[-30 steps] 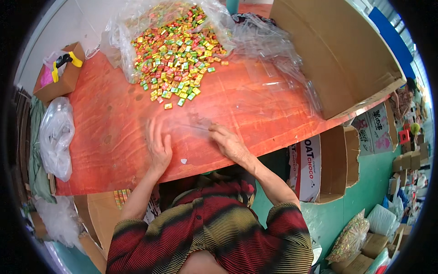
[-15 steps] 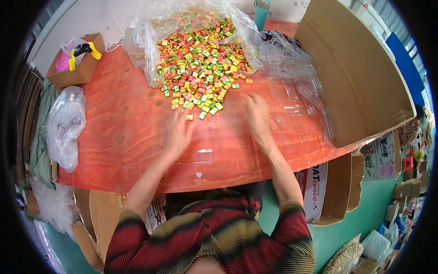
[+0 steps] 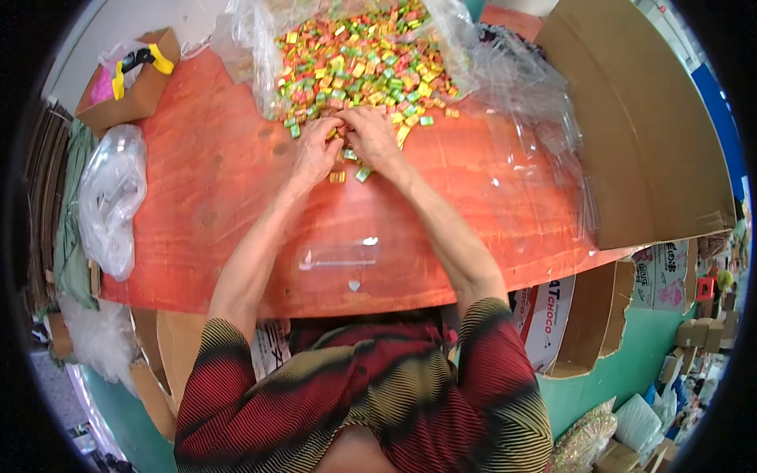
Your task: The person is sorting small colorful toy components from a large pile and packing organized strips into cardboard boxes.
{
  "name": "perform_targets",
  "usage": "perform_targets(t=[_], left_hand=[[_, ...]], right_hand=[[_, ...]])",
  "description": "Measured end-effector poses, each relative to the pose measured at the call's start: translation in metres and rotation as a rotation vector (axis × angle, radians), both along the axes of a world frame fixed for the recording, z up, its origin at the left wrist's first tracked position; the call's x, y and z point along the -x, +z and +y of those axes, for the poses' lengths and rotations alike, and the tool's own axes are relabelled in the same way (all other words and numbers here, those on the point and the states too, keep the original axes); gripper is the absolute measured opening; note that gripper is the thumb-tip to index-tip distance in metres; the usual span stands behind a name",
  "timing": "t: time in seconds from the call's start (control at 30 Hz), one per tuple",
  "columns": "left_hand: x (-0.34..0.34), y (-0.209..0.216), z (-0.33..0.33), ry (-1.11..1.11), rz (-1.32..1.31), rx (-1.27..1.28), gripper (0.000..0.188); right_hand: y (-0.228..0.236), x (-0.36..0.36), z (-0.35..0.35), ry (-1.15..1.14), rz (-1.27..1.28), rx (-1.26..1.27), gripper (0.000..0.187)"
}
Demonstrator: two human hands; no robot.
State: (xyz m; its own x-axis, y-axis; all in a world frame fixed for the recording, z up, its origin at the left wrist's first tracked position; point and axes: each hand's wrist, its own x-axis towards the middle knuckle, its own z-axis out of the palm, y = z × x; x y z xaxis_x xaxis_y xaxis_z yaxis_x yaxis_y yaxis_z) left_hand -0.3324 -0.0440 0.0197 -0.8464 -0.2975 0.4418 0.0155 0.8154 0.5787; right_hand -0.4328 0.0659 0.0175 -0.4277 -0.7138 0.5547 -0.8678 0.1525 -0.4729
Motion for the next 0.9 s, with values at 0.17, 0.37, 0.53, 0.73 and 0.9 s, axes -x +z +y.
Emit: perform_targets(t=[0.17,0.37,0.53,0.73,0.9], left_hand=[[-0.056,0.006,0.026,-0.127,0.036,-0.151,0.032],[-0.156,0.004,0.074,0.110,-0.074,0.045,0.033],[-0.177,-0.006,0.094,0.058,-0.149,0.277,0.042],[-0.172,-0.001,0.110,-0.017,-0.179,0.267,0.042],[-0.183,-0.001,0.107,0.023,-0.212,0.222,0.044]], right_hand=[[-0.005,-0.026,0.044,0.108,-0.035,0.035,0.028],[0.005,-0.094,0.108,0.097,-0.088,-0.046,0.026],[0.006,-0.137,0.131,0.086,-0.014,-0.225,0.022],[-0.003,-0.125,0.143,0.079,-0.102,-0.200,0.022],[0.008,-0.085,0.181,-0.352,0.140,-0.105,0.023]])
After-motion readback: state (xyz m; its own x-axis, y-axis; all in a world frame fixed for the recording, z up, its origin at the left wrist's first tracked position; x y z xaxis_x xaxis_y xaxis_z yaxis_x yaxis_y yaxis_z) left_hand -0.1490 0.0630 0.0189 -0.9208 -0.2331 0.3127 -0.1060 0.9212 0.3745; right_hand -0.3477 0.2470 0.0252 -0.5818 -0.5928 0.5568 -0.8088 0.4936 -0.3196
